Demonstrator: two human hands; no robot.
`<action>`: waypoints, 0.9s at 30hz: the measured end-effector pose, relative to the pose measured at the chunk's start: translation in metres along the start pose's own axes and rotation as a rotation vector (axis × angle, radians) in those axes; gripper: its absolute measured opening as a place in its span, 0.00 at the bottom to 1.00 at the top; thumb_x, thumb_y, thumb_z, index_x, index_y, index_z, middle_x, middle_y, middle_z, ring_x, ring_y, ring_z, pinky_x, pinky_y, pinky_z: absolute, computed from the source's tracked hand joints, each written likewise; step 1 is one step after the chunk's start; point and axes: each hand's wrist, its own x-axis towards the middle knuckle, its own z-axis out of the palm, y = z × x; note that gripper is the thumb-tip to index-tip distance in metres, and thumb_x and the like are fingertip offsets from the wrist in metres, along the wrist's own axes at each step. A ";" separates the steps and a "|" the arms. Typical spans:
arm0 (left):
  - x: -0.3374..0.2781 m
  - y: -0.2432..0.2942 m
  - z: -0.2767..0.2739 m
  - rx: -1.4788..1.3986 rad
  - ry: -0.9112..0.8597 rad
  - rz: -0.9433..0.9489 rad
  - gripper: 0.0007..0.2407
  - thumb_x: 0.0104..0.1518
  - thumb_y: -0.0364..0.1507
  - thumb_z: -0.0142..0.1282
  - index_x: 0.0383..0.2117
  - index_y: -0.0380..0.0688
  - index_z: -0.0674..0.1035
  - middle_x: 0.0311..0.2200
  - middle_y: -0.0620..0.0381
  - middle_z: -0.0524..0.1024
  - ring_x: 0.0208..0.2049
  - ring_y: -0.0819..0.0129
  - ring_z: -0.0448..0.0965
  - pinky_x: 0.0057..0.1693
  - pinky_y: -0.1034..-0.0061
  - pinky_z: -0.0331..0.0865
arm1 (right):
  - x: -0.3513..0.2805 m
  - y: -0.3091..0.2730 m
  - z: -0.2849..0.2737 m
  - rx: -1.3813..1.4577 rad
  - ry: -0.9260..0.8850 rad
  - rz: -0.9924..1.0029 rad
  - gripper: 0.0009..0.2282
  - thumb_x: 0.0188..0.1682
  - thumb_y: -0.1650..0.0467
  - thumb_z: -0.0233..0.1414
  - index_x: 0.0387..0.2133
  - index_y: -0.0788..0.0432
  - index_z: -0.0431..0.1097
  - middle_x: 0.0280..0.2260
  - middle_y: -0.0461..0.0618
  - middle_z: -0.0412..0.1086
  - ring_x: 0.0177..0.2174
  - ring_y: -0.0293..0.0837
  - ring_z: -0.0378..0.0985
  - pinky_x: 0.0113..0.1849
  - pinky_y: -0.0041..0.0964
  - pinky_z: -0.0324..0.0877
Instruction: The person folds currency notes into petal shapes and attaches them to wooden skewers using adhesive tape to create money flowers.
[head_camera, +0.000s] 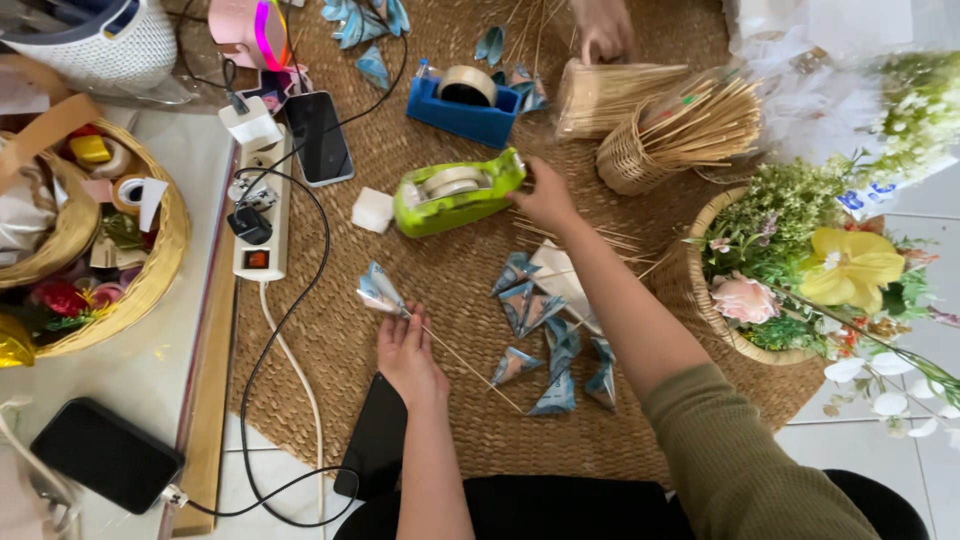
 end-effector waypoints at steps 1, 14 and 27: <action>-0.003 0.002 0.001 0.005 0.000 0.000 0.22 0.55 0.18 0.52 0.57 0.37 0.62 0.50 0.48 0.71 0.50 0.61 0.75 0.56 0.71 0.68 | -0.003 0.000 0.000 0.003 0.001 0.004 0.24 0.37 0.81 0.60 0.48 0.68 0.62 0.46 0.67 0.65 0.48 0.63 0.68 0.47 0.49 0.72; 0.013 -0.012 -0.012 -0.025 0.036 -0.020 0.21 0.55 0.18 0.53 0.56 0.37 0.63 0.48 0.47 0.71 0.47 0.61 0.76 0.55 0.69 0.69 | 0.000 0.009 -0.022 0.015 0.113 -0.059 0.25 0.41 0.79 0.56 0.53 0.61 0.58 0.44 0.62 0.65 0.45 0.60 0.70 0.46 0.52 0.69; 0.014 -0.031 -0.010 0.212 -0.033 -0.081 0.27 0.54 0.16 0.52 0.61 0.38 0.57 0.49 0.38 0.70 0.45 0.52 0.78 0.52 0.64 0.72 | 0.060 -0.086 0.064 -0.606 -0.035 -0.300 0.11 0.38 0.59 0.61 0.33 0.41 0.74 0.32 0.36 0.70 0.38 0.40 0.76 0.42 0.36 0.70</action>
